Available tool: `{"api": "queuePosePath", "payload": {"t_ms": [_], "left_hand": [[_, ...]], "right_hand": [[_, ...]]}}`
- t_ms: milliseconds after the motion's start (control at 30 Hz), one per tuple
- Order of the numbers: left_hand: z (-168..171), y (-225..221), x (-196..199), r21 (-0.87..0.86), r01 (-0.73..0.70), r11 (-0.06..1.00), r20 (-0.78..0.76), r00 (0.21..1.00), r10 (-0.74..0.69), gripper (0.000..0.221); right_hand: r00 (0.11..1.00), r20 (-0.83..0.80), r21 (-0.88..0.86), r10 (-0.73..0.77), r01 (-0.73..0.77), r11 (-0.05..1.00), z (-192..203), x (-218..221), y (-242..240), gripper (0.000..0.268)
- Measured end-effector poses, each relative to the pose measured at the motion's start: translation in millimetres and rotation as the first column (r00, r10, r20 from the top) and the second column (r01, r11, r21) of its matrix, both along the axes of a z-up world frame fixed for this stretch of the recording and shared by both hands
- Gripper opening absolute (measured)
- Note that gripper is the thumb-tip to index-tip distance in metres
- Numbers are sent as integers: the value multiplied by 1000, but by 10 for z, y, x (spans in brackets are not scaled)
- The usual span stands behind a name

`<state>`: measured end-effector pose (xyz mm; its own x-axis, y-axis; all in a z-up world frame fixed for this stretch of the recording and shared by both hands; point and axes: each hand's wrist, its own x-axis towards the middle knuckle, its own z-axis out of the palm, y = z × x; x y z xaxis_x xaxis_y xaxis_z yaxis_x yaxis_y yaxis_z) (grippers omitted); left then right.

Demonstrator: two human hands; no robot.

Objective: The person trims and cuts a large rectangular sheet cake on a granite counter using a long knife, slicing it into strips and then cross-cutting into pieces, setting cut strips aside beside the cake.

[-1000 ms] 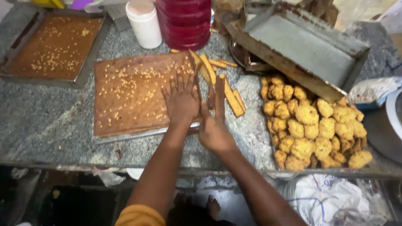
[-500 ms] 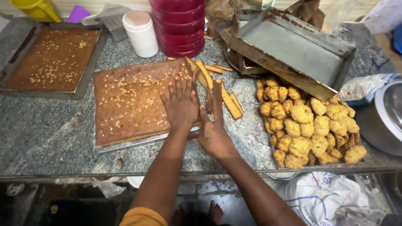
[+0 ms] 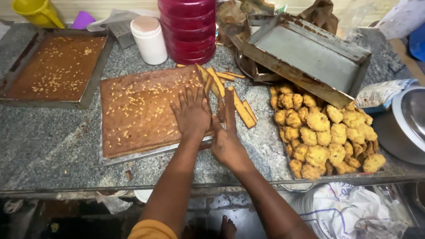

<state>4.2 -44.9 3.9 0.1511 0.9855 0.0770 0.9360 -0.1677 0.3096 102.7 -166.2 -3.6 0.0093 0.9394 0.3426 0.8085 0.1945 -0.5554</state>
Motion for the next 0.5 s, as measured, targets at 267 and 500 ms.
{"api": "queuePosePath", "payload": {"t_ms": [267,500], "left_hand": [[52,-31,-4,-7,1,1000,-13,1000,-1,60],[27,-36,9,-16,-7,1000,14,1000,7,62]], "right_hand": [[987,-38,-534,-155,110,838,531,-124,-315,67],[995,95,219,-24,3,976,-214,14,-144,71]]}}
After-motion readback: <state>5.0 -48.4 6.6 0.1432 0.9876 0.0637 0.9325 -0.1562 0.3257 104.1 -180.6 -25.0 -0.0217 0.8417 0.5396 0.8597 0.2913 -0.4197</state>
